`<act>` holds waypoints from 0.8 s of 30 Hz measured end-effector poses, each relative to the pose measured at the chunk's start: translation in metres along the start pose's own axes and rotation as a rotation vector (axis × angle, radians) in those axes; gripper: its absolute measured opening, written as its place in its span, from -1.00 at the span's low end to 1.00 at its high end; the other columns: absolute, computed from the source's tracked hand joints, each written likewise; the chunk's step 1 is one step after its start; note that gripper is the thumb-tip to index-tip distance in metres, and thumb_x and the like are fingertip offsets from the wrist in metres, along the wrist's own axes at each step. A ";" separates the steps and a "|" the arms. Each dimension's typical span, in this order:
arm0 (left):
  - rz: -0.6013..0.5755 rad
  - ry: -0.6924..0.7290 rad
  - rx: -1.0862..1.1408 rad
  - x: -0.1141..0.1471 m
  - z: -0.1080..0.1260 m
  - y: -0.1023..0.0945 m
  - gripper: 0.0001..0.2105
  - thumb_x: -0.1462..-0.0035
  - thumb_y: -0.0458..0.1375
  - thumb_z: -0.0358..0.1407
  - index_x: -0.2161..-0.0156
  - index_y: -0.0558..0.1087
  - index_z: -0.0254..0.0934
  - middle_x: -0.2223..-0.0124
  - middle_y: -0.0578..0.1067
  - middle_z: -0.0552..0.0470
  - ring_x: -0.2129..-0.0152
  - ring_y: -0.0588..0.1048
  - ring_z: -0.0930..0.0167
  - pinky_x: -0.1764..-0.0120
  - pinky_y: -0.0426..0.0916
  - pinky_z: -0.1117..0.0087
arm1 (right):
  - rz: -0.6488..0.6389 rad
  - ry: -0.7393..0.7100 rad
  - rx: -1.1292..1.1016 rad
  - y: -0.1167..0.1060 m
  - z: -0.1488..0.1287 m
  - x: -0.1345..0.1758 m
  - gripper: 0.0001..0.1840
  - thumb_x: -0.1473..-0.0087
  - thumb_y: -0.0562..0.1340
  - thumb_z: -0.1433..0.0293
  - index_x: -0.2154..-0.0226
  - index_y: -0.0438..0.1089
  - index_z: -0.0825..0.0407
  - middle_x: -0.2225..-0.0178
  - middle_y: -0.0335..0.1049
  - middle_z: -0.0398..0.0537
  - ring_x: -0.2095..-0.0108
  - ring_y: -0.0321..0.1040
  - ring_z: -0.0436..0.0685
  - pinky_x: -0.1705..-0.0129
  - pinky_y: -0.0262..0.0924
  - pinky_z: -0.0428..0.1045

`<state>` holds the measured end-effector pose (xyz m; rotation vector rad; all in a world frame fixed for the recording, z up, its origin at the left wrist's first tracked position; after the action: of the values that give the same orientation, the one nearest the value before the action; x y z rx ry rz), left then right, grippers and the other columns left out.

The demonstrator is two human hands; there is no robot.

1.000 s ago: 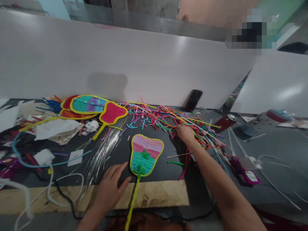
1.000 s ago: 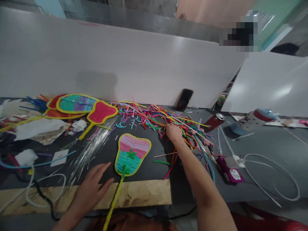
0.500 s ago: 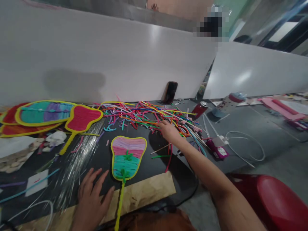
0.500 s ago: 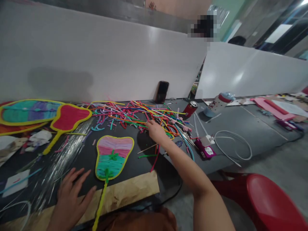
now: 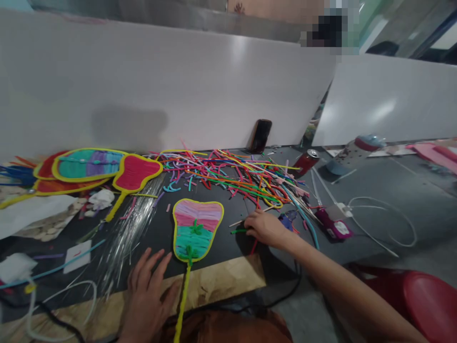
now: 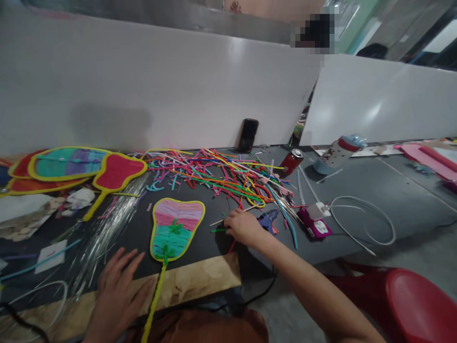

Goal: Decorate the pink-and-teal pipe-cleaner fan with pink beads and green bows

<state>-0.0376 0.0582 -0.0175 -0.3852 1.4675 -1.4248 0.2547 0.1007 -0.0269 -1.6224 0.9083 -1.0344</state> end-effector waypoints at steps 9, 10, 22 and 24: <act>-0.273 -0.034 0.514 -0.065 0.057 0.009 -0.69 -0.23 -0.07 -0.21 0.03 0.41 -0.21 0.07 0.50 -0.07 0.11 0.43 0.33 0.05 0.32 0.32 | 0.320 -0.312 0.195 -0.042 -0.087 0.015 -0.93 -0.15 0.15 0.42 0.35 0.34 0.03 0.42 0.38 -0.08 0.35 0.19 0.11 0.35 -0.01 0.01; -0.392 -0.102 0.622 -0.069 0.062 0.018 -0.68 -0.24 -0.10 -0.18 0.08 0.43 -0.24 0.14 0.52 -0.07 0.17 0.45 0.34 0.10 0.35 0.35 | 0.367 -0.359 0.204 -0.050 -0.099 0.020 -0.93 -0.16 0.15 0.41 0.35 0.34 0.03 0.43 0.37 -0.08 0.36 0.17 0.11 0.36 -0.03 0.01; -0.461 -0.578 0.924 -0.076 0.013 0.024 -0.64 -0.03 0.07 0.03 0.43 0.39 -0.28 0.52 0.43 0.10 0.57 0.42 0.44 0.45 0.34 0.46 | 0.421 -0.031 -0.027 -0.081 -0.013 -0.042 -0.79 -0.15 0.09 0.53 0.25 0.41 0.04 0.26 0.46 -0.02 0.18 0.27 0.07 0.09 0.08 -0.05; -0.264 -0.659 0.845 -0.065 -0.015 0.015 -0.61 -0.04 0.05 0.07 0.38 0.41 -0.26 0.47 0.47 0.08 0.52 0.45 0.41 0.39 0.37 0.43 | 0.370 0.244 -0.060 -0.086 0.045 -0.074 -0.73 -0.22 0.03 0.48 0.12 0.39 0.05 0.10 0.42 0.01 0.05 0.27 0.07 0.01 0.09 -0.06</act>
<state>-0.0152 0.1224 -0.0064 -0.4483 0.2371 -1.7547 0.2772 0.2042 0.0330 -1.3247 1.3560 -0.9607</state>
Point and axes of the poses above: each hand's wrist, its own x-axis away from the middle knuckle, its own y-axis out of the palm, z = x × y, the point moved 8 cm from there along -x, towards the middle knuckle
